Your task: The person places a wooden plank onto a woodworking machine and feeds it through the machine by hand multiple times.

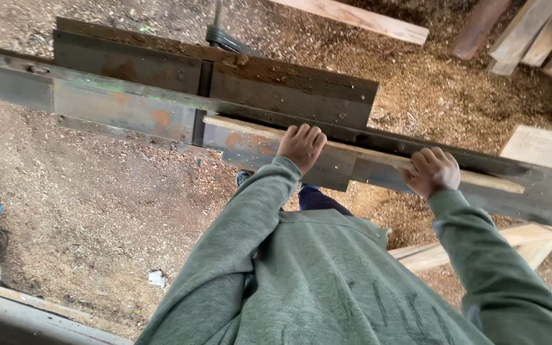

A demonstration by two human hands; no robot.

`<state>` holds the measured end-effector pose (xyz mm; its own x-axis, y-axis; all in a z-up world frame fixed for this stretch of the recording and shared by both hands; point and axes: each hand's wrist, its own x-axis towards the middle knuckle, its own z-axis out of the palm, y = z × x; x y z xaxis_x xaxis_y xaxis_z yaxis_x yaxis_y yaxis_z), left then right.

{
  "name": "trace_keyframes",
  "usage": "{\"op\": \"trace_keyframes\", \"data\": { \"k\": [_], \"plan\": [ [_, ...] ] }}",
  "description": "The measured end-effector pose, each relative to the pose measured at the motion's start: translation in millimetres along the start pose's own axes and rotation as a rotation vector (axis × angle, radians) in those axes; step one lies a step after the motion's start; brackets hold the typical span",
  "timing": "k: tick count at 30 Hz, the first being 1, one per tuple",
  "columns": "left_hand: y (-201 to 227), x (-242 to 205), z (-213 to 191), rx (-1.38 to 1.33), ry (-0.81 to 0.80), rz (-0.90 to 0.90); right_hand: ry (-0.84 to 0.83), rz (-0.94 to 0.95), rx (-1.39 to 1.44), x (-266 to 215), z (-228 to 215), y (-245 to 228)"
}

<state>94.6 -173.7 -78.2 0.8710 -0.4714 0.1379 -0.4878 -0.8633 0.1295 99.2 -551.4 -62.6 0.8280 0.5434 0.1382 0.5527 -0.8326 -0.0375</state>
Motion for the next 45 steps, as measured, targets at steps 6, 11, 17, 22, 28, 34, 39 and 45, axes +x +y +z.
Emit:
{"op": "trace_keyframes", "data": {
  "k": [6,11,17,22,28,34,39,45],
  "plan": [
    [7.5,12.4,-8.1,0.009,-0.097,-0.017,-0.164,-0.096,-0.067,17.3,-11.4,1.0],
    [24.8,18.4,1.0,0.021,-0.076,-0.074,-0.254,-0.195,-0.156,39.9,-24.0,-15.7],
    [50.2,31.1,9.4,-0.063,-0.054,-0.050,-0.450,-0.321,-0.119,54.1,-16.0,-13.7],
    [48.4,34.6,5.5,-0.086,-0.198,-0.023,-0.406,-0.319,-0.073,43.9,-1.9,-7.0],
    [51.2,26.6,-8.8,-0.272,-0.143,-0.042,-0.434,-0.266,-0.149,34.9,0.3,-11.6],
    [70.5,9.3,-19.1,-0.443,0.172,-0.349,-0.549,-0.152,-0.126,40.4,-9.3,-19.5],
    [100.2,-0.3,-30.1,-0.465,0.291,-0.705,-0.470,-0.179,-0.017,54.4,-27.2,-26.8],
    [142.7,44.6,0.2,-0.484,0.427,-1.049,-0.633,-0.256,0.164,55.7,-40.8,-27.7]
  ]
}}
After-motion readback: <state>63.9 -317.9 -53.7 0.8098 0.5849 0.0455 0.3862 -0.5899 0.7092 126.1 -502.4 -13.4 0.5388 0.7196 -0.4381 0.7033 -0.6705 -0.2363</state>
